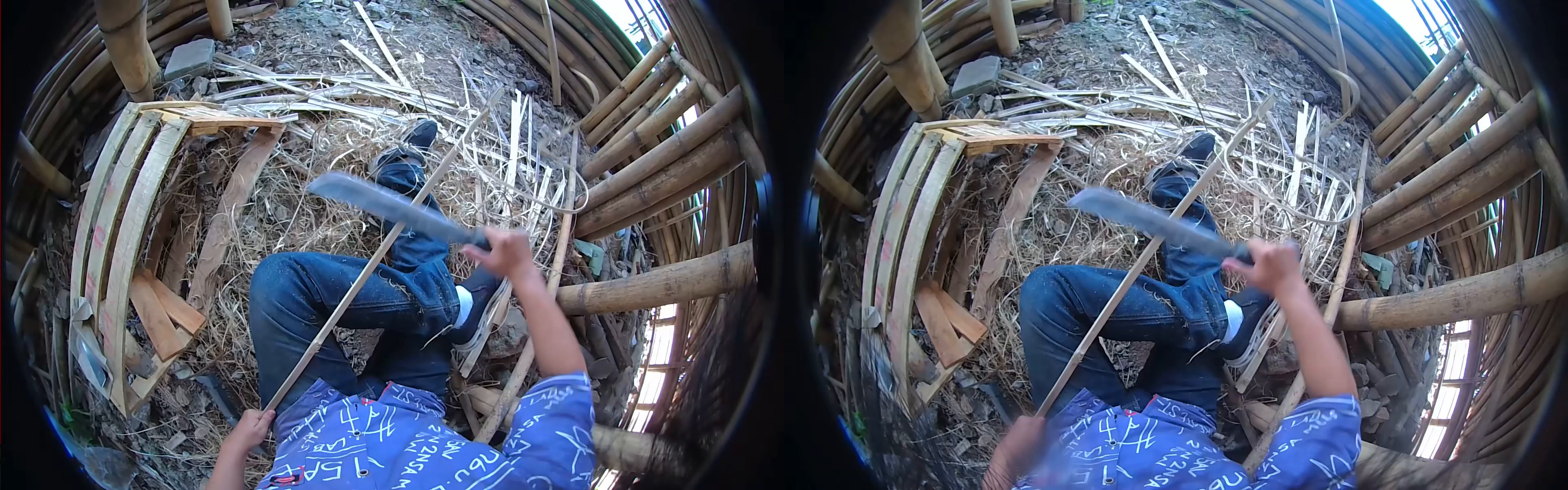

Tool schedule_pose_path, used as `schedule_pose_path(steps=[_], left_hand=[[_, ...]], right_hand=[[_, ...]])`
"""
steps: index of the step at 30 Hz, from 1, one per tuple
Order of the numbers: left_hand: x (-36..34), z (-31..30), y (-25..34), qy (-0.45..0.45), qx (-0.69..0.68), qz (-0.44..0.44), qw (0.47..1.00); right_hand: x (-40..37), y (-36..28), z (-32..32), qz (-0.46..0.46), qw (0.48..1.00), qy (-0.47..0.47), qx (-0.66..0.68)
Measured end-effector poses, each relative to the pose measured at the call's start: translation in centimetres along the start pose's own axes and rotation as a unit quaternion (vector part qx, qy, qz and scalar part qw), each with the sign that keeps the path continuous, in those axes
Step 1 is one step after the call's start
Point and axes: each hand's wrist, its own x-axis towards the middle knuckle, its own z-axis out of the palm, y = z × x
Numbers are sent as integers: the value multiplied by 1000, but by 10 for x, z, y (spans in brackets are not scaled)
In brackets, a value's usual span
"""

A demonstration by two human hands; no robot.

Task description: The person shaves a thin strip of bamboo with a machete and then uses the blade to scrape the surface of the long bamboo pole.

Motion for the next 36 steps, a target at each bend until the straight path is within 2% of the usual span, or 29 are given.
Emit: schedule_pose_path(steps=[1, 3, 5, 6, 7, 10, 11, 13, 14, 15, 17, 18, 22, 23, 25, 26, 27, 29, 30, 32, 35, 36], left_hand=[[0, -4, 7, -9, -7, -24, 1000], [4, -25, 33, -28, -1, -50, 998], [20, -37, 75, -17, -78, -56, 995], [23, -25, 57, 38, -46, -17, 998], [27, -32, 62, 43, -44, -12, 998], [20, -40, 85, -4, -61, -45, 997], [20, -41, 90, 9, -70, -41, 997], [17, -45, 89, 16, -74, -39, 996], [18, -43, 85, 9, -62, -42, 997], [19, -40, 80, 3, -52, -45, 998], [21, -33, 66, 0, -58, -46, 997], [20, -30, 61, -6, -63, -48, 997], [18, -33, 67, 2, -58, -45, 997], [18, -33, 67, -4, -56, -44, 997], [17, -35, 69, -12, -53, -42, 998], [18, -35, 73, -10, -61, -48, 997], [19, -35, 75, -8, -68, -53, 996], [19, -30, 61, -12, -56, -37, 998], [19, -26, 53, -14, -44, -24, 999], [17, -22, 42, -18, -34, -4, 999], [13, -27, 50, -12, -29, 3, 1000], [14, -29, 54, -5, -35, -7, 999]], right_hand=[[12, 28, 5, -3, 999, 45, -12], [40, 69, -9, 224, 974, 31, -25], [39, 69, 3, 240, 969, 3, -50], [53, 74, 5, 248, 966, -16, -76], [58, 70, 4, 247, 966, -10, -77], [53, 44, 7, 324, 944, -4, 58], [53, 43, 11, 327, 943, -5, 60], [49, 42, 20, 327, 923, 7, 205], [49, 44, 35, 306, 922, 53, 232], [45, 49, 42, 307, 922, 53, 231], [45, 26, 36, 359, 815, 33, 455], [44, 17, 35, 349, 795, 51, 493], [37, 13, 43, 359, 782, 66, 505], [34, 11, 41, 358, 783, 67, 505], [24, 8, 38, 333, 826, 43, 453], [21, 7, 44, 318, 887, 39, 331], [13, 5, 46, 319, 888, 40, 330], [3, -24, 28, 217, 965, -6, 147], [-2, -32, 23, 216, 965, -7, 146], [-9, -45, 17, 120, 989, -54, 65], [-15, -43, 13, 60, 995, -62, 51], [-15, -38, 9, 30, 999, -31, 17]])
